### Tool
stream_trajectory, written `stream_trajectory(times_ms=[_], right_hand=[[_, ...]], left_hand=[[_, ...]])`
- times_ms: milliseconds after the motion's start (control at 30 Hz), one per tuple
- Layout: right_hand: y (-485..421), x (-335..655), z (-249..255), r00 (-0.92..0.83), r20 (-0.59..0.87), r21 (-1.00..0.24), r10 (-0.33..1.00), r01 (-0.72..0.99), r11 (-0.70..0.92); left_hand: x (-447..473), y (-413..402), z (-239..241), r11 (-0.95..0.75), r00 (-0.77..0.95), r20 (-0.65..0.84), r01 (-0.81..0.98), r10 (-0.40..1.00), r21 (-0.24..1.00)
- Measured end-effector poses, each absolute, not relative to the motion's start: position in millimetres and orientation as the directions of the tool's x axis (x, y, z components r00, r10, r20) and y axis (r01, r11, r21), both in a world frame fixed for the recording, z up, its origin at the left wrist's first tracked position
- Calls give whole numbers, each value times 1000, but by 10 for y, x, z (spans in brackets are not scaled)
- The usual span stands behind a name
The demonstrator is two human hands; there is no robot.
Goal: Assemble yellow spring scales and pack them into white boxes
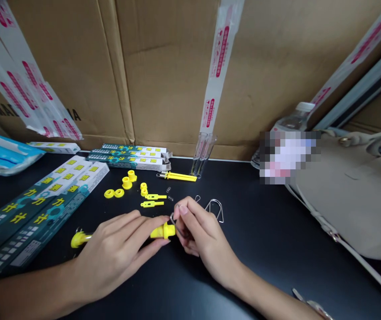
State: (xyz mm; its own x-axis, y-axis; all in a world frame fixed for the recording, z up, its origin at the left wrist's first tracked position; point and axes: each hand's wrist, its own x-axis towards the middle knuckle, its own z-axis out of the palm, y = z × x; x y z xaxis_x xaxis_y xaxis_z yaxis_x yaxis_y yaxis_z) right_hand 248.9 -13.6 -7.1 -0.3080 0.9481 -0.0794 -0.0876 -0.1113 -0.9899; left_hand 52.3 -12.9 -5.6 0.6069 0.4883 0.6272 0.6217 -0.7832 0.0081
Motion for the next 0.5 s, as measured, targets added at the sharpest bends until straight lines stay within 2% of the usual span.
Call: stream_trajectory(times_ms=[133,267,367,500], right_hand=[[-138,2531,-100,-289,-17,-985,957,-160,-66],[-160,2543,-89,-331,72,-997,941,-42,61],[-168,2505,-70,-361,59,-996,931,46,81],[-168,2466,-56,-379,64,-998,923,-24,60]], left_hand=[[537,-128,-48,-780,580,641,623,502,47],[535,-125,-41,-782,580,638,621,506,56],[529,-116,-37,-784,600,621,620,504,37],[517,-104,-49,-785,624,625,619,470,-28]])
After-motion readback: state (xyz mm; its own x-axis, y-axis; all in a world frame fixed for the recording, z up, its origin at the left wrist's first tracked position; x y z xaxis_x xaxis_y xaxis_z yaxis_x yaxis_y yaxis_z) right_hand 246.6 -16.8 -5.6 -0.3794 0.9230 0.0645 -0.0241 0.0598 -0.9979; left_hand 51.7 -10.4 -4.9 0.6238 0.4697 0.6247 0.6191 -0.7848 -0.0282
